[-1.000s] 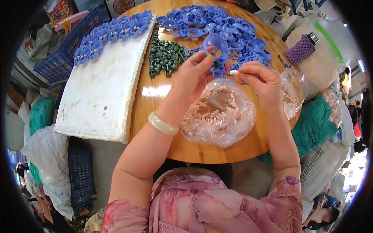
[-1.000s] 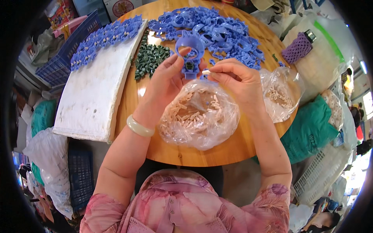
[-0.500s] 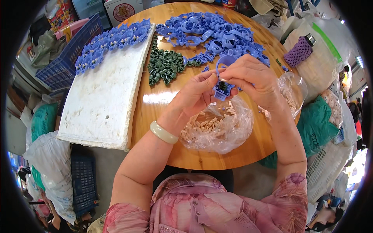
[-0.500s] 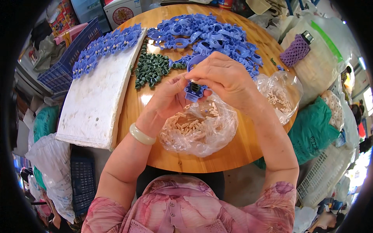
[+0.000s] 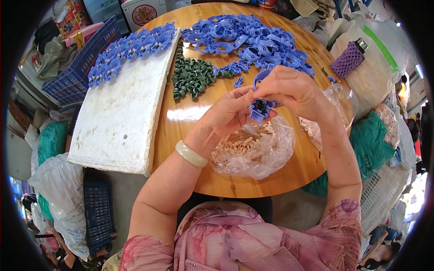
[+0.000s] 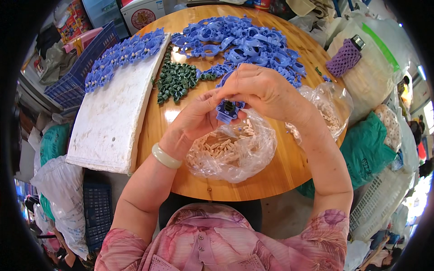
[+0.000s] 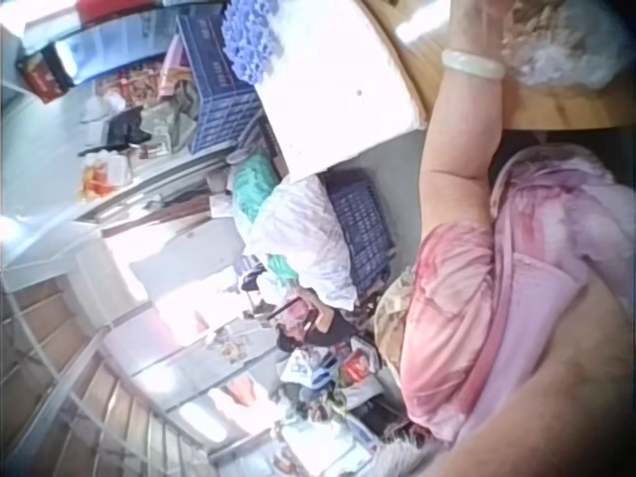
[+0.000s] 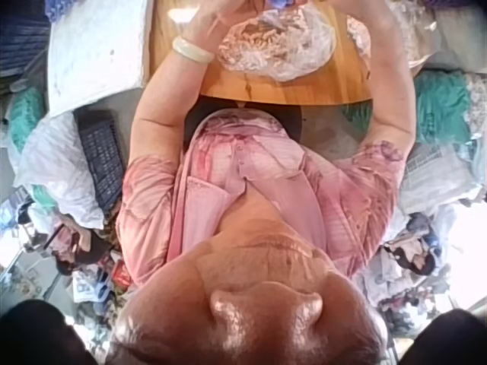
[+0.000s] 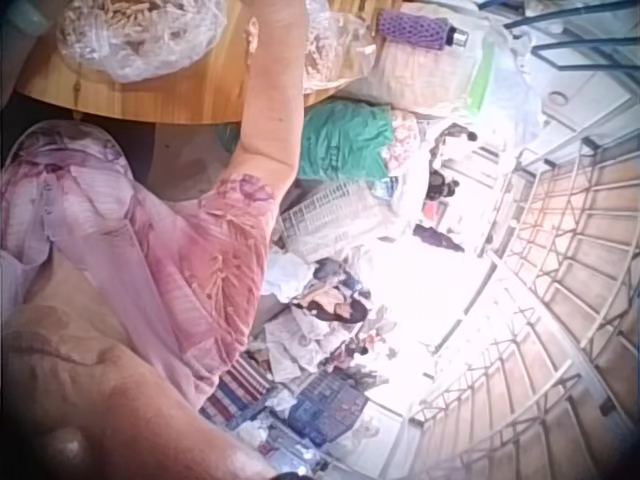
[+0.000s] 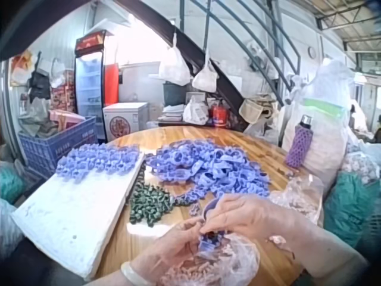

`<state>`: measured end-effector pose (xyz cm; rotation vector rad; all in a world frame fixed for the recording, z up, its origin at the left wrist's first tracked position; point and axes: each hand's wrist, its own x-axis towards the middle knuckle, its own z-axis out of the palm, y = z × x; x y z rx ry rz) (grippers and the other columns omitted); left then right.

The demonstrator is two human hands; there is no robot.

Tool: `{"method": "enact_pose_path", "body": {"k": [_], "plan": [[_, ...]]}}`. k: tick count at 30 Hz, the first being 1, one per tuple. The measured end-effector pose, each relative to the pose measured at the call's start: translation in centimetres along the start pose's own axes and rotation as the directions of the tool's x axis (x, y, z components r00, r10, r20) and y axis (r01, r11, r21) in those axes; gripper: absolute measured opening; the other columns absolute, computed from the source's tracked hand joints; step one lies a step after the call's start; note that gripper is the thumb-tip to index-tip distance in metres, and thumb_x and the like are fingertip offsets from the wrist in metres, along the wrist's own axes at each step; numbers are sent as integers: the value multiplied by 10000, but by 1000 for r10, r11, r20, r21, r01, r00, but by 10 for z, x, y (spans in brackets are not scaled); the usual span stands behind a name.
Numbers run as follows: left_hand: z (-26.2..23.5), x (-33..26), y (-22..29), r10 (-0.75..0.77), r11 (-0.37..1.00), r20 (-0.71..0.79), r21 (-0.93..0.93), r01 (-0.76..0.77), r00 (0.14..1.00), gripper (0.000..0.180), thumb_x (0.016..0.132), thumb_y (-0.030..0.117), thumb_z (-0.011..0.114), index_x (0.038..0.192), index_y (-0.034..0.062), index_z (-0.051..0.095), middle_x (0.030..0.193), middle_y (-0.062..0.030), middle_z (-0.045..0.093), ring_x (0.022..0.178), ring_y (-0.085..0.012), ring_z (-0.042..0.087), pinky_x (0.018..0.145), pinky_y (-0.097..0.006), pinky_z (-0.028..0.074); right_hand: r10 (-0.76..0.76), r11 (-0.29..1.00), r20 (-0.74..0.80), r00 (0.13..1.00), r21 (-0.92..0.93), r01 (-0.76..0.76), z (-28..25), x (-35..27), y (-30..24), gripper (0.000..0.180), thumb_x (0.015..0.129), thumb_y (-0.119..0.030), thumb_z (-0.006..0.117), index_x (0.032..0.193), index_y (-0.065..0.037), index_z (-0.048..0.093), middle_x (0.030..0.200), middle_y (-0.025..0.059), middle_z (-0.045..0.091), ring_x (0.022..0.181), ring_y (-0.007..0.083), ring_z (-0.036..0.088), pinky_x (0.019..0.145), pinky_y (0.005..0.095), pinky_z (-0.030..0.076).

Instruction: Assembling small purple plastic frames with green inserts and pins at a workshop table.

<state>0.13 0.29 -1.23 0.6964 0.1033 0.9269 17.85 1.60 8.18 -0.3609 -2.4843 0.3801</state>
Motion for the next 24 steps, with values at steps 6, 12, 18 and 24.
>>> {"method": "enact_pose_path", "body": {"k": [6, 12, 18, 24], "plan": [[-4, 2, -1, 27, 999, 7, 23, -27, 1000, 335, 896, 180, 546, 1171, 5, 469, 1076, -128, 585, 953, -293, 623, 780, -343, 554, 33, 978, -66, 997, -204, -46, 5, -5, 2, 266, 703, 65, 621, 944, -47, 638, 891, 64, 628, 821, 237, 584, 697, 322, 482], [-4, 4, -3, 100, 995, 12, -9, -100, 995, 370, 884, 145, 563, 1221, 36, 459, 1054, -113, 597, 931, -263, 631, 757, -329, 553, -30, 947, -173, 985, -319, -27, 18, -13, -7, 285, 658, 14, 622, 929, -73, 626, 904, 55, 646, 834, 238, 602, 697, 319, 497], [-4, 3, -2, 111, 993, -43, -29, -112, 993, 365, 889, 124, 553, 1232, 43, 459, 1053, -102, 601, 912, -229, 635, 753, -304, 544, -95, 897, -219, 971, -441, -12, 23, -9, -10, 323, 650, 11, 618, 959, -84, 615, 918, 50, 638, 803, 235, 611, 675, 307, 495], [-2, 0, 3, 87, 996, 53, -15, -86, 995, 377, 892, 131, 548, 1237, 18, 446, 1080, -122, 591, 937, -256, 629, 784, -321, 544, 50, 933, -188, 981, -342, -112, 20, -8, -17, 344, 667, 28, 598, 996, -73, 602, 940, 62, 626, 803, 236, 614, 634, 300, 501]]}}
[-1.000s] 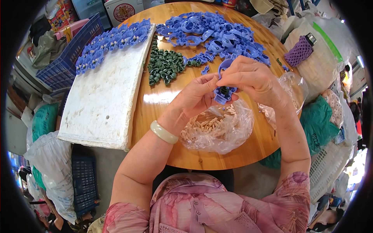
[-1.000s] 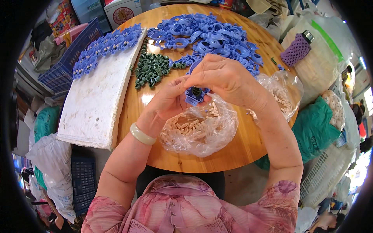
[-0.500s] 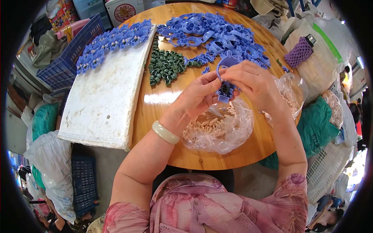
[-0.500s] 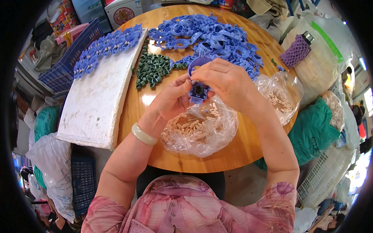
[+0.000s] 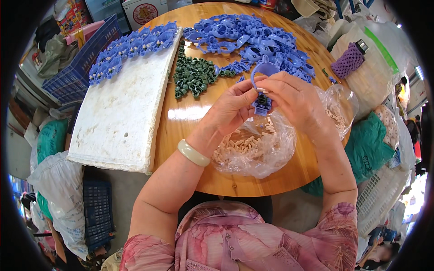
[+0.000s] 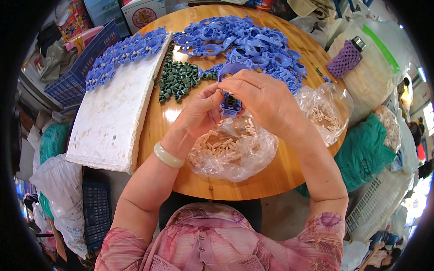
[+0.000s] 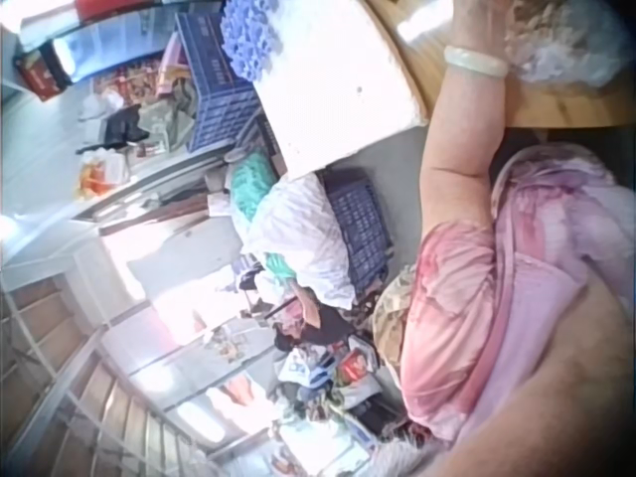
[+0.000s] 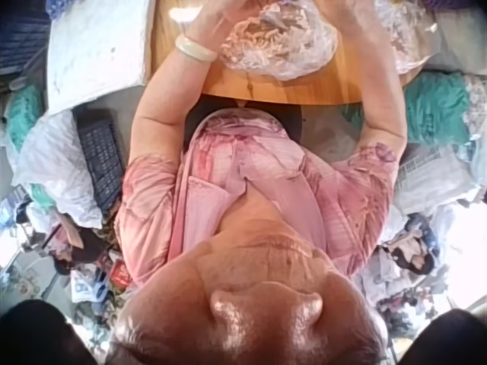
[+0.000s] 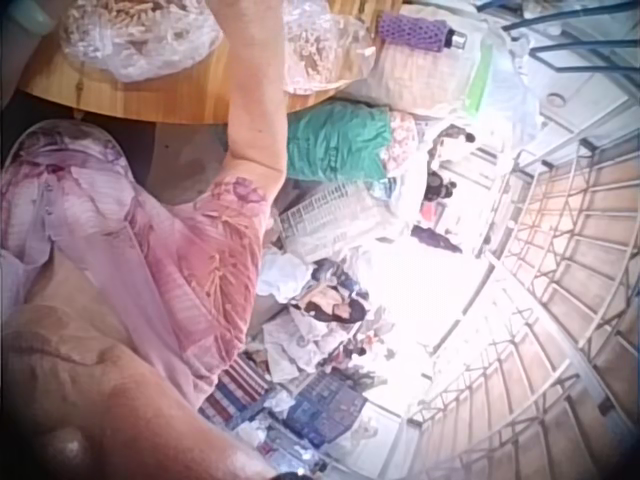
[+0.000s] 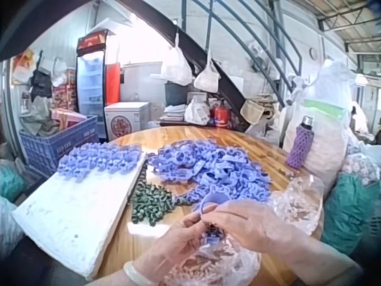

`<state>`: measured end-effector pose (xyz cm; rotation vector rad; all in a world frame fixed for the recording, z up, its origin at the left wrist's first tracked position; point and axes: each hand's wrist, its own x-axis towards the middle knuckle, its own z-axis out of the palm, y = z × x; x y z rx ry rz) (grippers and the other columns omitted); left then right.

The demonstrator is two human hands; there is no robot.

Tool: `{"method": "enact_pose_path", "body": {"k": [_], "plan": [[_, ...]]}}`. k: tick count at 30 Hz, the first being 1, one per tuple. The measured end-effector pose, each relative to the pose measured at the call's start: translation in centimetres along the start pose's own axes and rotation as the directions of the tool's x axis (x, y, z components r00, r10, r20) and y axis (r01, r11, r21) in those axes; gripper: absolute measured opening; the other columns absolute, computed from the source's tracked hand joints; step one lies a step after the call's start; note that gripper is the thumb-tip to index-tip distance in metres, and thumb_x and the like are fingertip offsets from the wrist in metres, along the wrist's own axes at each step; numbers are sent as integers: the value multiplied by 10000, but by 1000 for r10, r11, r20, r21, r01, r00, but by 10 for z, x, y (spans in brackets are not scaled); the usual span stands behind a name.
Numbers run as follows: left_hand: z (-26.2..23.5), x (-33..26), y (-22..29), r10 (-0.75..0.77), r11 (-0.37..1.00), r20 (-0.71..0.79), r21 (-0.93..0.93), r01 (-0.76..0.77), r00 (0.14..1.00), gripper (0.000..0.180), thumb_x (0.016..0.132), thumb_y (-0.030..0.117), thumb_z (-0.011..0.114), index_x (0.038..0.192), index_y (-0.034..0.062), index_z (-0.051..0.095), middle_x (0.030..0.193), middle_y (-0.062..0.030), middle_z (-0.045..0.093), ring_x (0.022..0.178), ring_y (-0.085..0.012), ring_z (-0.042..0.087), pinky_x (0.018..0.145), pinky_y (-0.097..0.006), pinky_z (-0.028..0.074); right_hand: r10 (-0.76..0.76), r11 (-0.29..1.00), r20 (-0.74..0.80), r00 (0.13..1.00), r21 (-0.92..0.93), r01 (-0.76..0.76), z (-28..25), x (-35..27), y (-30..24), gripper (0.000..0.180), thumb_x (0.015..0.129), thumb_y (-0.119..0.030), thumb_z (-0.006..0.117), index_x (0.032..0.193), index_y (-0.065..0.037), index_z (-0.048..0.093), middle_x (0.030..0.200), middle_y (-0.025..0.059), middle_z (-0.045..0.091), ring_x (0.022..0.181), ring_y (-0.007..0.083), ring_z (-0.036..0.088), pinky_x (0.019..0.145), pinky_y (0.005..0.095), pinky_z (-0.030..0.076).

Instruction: Assembling small purple plastic frames with green inserts and pins at a workshop table.

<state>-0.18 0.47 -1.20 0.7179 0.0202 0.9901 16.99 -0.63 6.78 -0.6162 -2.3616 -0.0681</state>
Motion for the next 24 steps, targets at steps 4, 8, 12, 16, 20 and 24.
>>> {"method": "enact_pose_path", "body": {"k": [4, 8, 12, 16, 20, 24], "plan": [[0, 1, -2, -2, 1000, -27, 15, 2, 1000, 390, 890, 138, 552, 1239, 7, 438, 1102, -145, 579, 970, -287, 618, 798, -333, 547, -13, 996, 15, 1000, 83, 12, -3, 0, 4, 303, 676, 47, 579, 960, -53, 610, 939, 71, 623, 807, 246, 610, 622, 294, 511], [2, 3, -4, -2, 1000, -57, -1, 2, 998, 392, 886, 135, 557, 1238, 8, 440, 1091, -143, 584, 953, -275, 625, 771, -324, 553, 14, 988, 56, 998, 153, -23, -9, 3, 1, 299, 671, 53, 585, 948, -54, 619, 944, 69, 623, 823, 248, 606, 656, 295, 513], [-1, 1, -6, 3, 1000, -38, 3, -3, 999, 382, 877, 132, 572, 1222, 13, 459, 1067, -116, 593, 922, -237, 630, 771, -310, 547, -71, 994, 116, 991, 94, 60, -6, 7, 0, 295, 725, 72, 610, 996, -44, 614, 956, 89, 614, 887, 245, 610, 692, 301, 513], [-4, 1, -5, 43, 999, -9, -25, -43, 999, 381, 867, 112, 585, 1221, 28, 473, 1055, -73, 597, 915, -178, 619, 774, -285, 534, 27, 994, 27, 999, 103, -29, 2, 3, -2, 302, 719, 65, 622, 1001, -44, 611, 968, 88, 608, 867, 256, 610, 700, 314, 508], [2, 4, -5, 86, 996, -89, 15, -85, 992, 424, 846, 68, 604, 1244, 41, 460, 1085, -62, 582, 927, -147, 602, 768, -266, 524, -8, 1000, -103, 995, 9, 9, -2, 3, -8, 229, 731, -6, 632, 950, -69, 613, 918, 67, 594, 806, 267, 589, 655, 306, 482], [2, 4, -4, 153, 987, -107, 63, -147, 982, 492, 817, 14, 607, 1277, 42, 433, 1162, -70, 546, 995, -156, 573, 842, -276, 490, 274, 955, -94, 957, 146, -259, 2, -3, -12, 140, 750, -48, 658, 880, -37, 607, 827, 75, 561, 690, 222, 565, 581, 283, 459]]}}
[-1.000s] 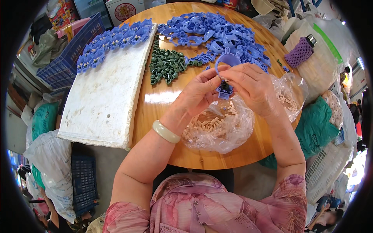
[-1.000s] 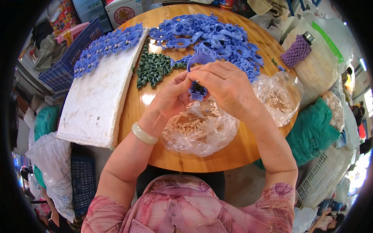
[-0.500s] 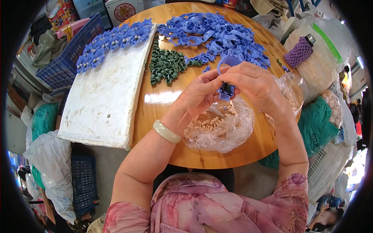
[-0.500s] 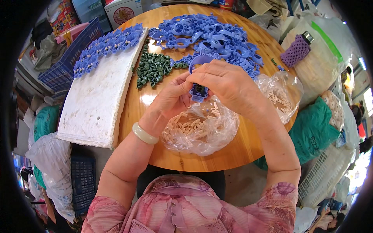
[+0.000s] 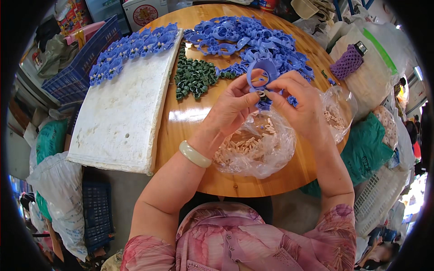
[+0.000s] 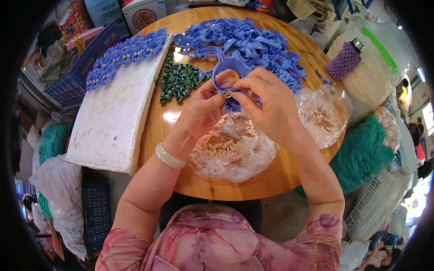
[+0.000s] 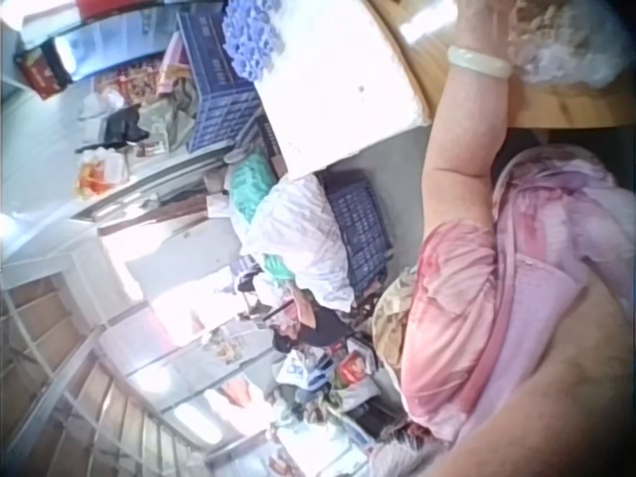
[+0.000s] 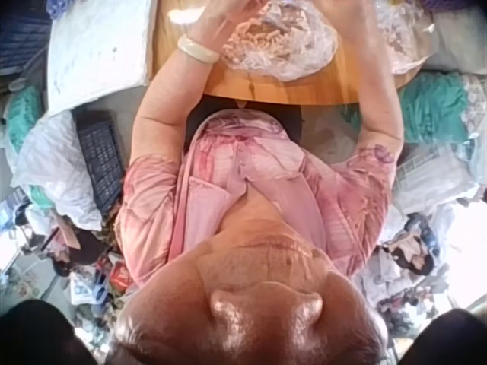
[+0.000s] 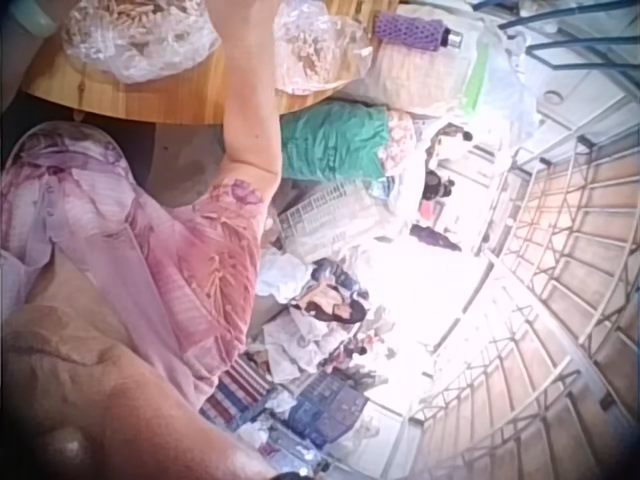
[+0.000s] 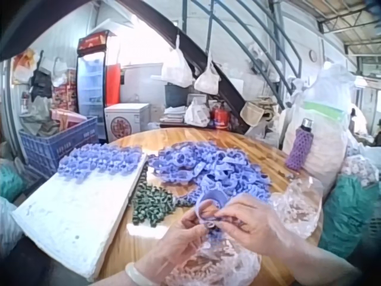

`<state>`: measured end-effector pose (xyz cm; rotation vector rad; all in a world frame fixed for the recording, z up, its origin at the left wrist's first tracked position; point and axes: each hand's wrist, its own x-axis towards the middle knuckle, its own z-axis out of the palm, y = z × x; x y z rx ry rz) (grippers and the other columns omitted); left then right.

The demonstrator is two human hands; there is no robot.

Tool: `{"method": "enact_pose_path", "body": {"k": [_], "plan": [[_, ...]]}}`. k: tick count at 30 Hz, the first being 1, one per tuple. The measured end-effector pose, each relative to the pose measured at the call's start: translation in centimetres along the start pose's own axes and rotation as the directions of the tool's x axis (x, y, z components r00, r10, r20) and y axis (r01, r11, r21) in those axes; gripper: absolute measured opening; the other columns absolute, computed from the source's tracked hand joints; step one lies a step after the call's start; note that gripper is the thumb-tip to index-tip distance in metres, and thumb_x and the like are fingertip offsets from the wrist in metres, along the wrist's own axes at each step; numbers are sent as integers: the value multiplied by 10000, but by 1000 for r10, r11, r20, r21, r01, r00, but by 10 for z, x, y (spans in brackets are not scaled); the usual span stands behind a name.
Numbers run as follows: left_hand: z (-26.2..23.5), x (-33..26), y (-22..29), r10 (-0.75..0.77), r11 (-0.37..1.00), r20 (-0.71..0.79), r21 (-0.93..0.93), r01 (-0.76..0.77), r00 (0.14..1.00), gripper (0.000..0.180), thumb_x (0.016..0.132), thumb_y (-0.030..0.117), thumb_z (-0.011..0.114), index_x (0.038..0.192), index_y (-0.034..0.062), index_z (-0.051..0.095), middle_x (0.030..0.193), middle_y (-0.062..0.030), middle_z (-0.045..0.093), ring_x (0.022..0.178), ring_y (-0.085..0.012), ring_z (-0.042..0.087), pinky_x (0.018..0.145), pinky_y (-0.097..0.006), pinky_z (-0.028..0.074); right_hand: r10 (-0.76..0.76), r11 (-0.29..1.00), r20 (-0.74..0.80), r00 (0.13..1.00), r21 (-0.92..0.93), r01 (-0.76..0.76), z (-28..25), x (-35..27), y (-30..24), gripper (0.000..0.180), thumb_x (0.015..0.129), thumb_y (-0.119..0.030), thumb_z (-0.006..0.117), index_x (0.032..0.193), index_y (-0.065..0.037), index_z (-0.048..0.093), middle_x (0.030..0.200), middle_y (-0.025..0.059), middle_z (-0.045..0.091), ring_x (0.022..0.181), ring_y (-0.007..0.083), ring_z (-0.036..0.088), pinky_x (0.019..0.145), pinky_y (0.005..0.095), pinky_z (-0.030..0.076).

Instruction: Assembling small purple plastic frames with green inserts and pins at a workshop table.

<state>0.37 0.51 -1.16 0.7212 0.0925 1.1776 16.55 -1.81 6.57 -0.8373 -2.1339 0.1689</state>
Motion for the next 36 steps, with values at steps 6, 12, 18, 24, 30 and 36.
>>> {"method": "enact_pose_path", "body": {"k": [6, 12, 18, 24, 30, 36], "plan": [[3, 0, 0, 70, 996, -36, 56, -68, 997, 579, 766, -83, 615, 1292, 68, 426, 1172, -65, 532, 986, -137, 568, 839, -254, 481, 210, 971, 55, 976, 105, -215, 6, -4, -4, 86, 769, -58, 662, 815, -14, 604, 742, 68, 531, 598, 171, 541, 532, 273, 429], [1, -1, 1, 96, 991, -36, 99, -92, 995, 660, 715, -90, 670, 1303, 76, 421, 1178, -63, 534, 1002, -139, 561, 846, -259, 481, 166, 981, 5, 986, 98, -165, 11, -5, 0, 60, 778, -39, 639, 813, -18, 594, 749, 77, 535, 593, 188, 535, 527, 289, 418], [4, -2, 0, 159, 963, -30, 226, -148, 987, 713, 689, -80, 698, 1320, 81, 406, 1178, -46, 527, 994, -139, 559, 831, -269, 493, 80, 996, -22, 997, 50, -79, 14, -9, 2, 58, 795, -19, 607, 842, -24, 574, 759, 94, 553, 617, 207, 546, 546, 285, 426], [6, -4, 1, 176, 947, -17, 275, -165, 984, 724, 681, -72, 709, 1320, 78, 406, 1164, -34, 523, 991, -142, 558, 818, -274, 502, 278, 935, 43, 959, 217, -281, 18, -16, -2, 44, 840, -59, 575, 865, -26, 559, 731, 103, 570, 609, 196, 546, 558, 283, 428], [10, -3, 1, 186, 954, -10, 241, -178, 983, 731, 671, -55, 726, 1318, 75, 411, 1145, -28, 531, 990, -140, 557, 819, -268, 500, 343, 896, 60, 937, 279, -346, 22, -19, 0, 62, 866, -92, 548, 885, -33, 552, 725, 108, 575, 607, 201, 549, 558, 290, 424], [6, -4, 2, 197, 941, 2, 281, -190, 980, 731, 670, -49, 730, 1316, 76, 413, 1149, -25, 537, 1000, -142, 554, 825, -271, 498, 288, 933, 66, 955, 203, -296, 21, -15, 0, 58, 857, -89, 556, 871, -33, 554, 701, 113, 576, 580, 204, 553, 539, 285, 417]]}}
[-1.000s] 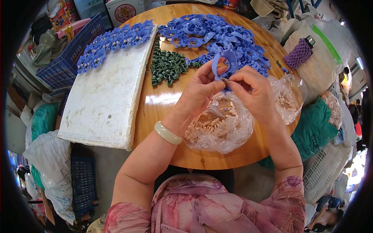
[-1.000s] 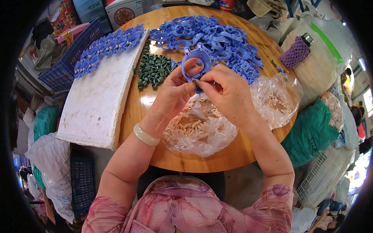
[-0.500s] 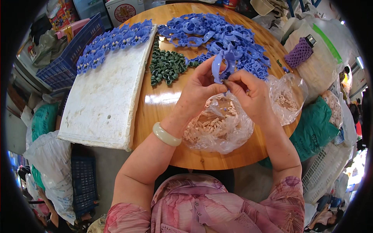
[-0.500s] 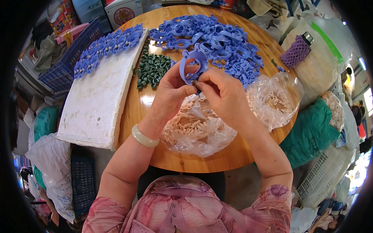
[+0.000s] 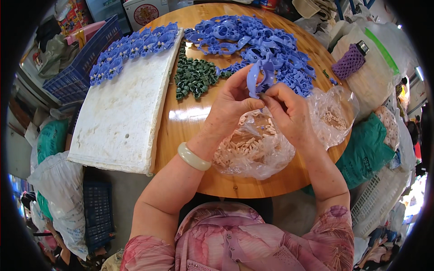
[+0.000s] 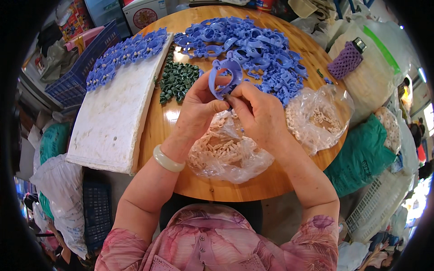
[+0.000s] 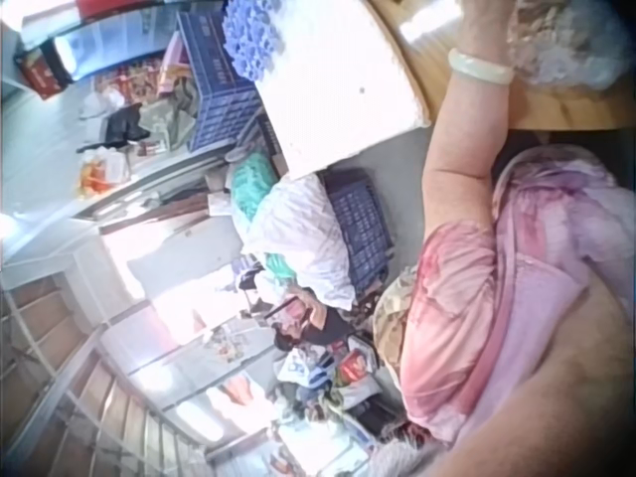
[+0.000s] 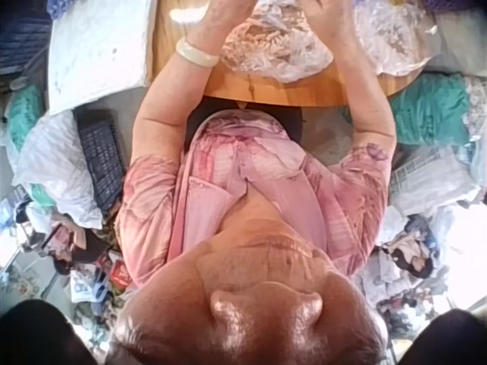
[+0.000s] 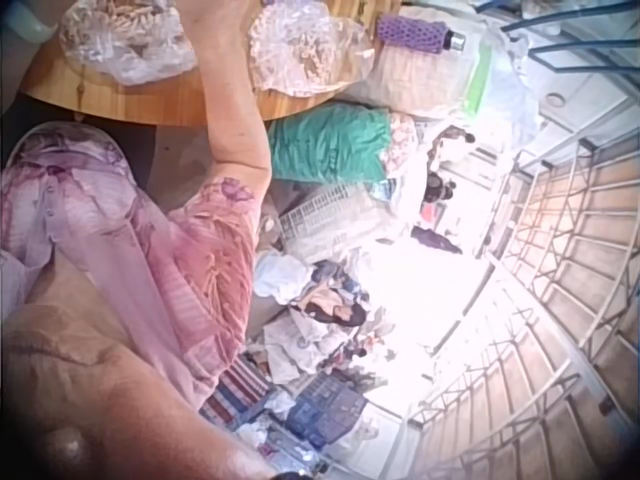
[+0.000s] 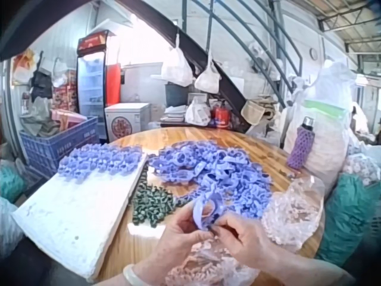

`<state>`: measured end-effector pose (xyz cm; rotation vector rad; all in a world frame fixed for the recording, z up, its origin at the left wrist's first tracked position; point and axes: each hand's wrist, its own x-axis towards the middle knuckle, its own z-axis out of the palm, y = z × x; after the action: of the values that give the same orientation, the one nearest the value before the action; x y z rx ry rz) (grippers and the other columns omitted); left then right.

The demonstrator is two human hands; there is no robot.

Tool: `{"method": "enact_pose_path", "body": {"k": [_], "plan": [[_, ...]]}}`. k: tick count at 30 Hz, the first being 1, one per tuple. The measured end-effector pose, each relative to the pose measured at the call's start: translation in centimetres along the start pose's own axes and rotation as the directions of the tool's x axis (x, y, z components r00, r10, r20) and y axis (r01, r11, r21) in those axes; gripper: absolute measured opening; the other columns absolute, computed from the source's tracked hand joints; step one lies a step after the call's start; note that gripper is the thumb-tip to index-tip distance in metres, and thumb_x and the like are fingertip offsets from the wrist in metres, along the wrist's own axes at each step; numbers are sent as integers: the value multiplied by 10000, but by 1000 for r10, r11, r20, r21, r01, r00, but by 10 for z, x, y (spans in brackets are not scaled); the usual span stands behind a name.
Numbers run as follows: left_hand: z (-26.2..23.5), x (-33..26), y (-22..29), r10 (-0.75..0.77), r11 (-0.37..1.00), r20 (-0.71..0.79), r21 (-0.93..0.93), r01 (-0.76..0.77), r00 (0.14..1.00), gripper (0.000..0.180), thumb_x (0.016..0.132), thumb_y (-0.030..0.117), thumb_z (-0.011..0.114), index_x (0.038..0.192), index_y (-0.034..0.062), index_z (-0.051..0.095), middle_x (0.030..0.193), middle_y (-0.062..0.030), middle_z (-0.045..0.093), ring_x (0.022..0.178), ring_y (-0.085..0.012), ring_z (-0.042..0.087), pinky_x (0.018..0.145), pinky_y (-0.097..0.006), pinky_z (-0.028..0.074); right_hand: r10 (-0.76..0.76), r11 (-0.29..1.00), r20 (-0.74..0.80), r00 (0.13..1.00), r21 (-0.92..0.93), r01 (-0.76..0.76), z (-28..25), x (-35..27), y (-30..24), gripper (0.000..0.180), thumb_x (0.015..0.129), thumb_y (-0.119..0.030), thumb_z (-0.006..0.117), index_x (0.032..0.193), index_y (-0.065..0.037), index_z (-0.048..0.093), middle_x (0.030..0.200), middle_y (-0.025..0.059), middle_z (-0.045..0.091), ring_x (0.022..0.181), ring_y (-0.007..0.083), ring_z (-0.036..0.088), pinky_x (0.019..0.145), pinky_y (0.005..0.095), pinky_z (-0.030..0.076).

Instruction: Assembling small purple plastic frames with green inserts and pins at a workshop table.

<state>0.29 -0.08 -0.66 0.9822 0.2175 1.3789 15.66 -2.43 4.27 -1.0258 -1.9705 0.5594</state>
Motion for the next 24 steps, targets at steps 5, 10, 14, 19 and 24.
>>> {"method": "enact_pose_path", "body": {"k": [5, 10, 14, 19, 24], "plan": [[-3, 2, -7, -12, 999, 8, -37, 12, 1000, 713, 675, -57, 720, 1308, 77, 421, 1157, -36, 544, 1015, -145, 552, 835, -279, 494, 7, 1000, -4, 1000, -11, -7, -2, 0, 7, 67, 846, -94, 586, 860, -31, 567, 657, 80, 579, 545, 153, 541, 519, 266, 412], [-5, -1, -3, -112, 985, 1, -131, 111, 994, 679, 701, -86, 683, 1306, 76, 422, 1176, -50, 542, 1021, -151, 555, 867, -283, 475, 135, 963, 22, 991, 232, -137, -7, 0, 6, 95, 841, -87, 624, 876, -9, 583, 693, -12, 590, 613, 24, 496, 533, 202, 408], [-4, 1, -8, -126, 984, 25, -122, 128, 992, 672, 706, -86, 678, 1307, 71, 421, 1176, -50, 541, 1017, -153, 558, 861, -279, 478, 117, 953, 6, 993, 281, -114, -5, -3, 11, 86, 837, -73, 627, 868, -5, 584, 701, -13, 591, 616, 21, 494, 541, 188, 407], [2, -1, -6, -141, 987, 39, -78, 144, 989, 560, 786, -9, 643, 1302, 49, 435, 1207, -38, 523, 1052, -116, 515, 881, -261, 439, 84, 970, -23, 996, 231, -77, -2, -4, 14, 76, 831, -66, 633, 848, -10, 585, 674, -18, 579, 590, 15, 481, 512, 187, 394], [-2, -1, -3, -212, 972, 94, -78, 220, 973, 432, 884, 93, 550, 1298, 33, 443, 1249, -29, 498, 1069, -90, 488, 890, -239, 413, 116, 973, -38, 993, 204, -106, -1, -6, 12, 78, 828, -70, 636, 827, -16, 579, 641, -31, 553, 567, 12, 457, 487, 187, 371]]}}
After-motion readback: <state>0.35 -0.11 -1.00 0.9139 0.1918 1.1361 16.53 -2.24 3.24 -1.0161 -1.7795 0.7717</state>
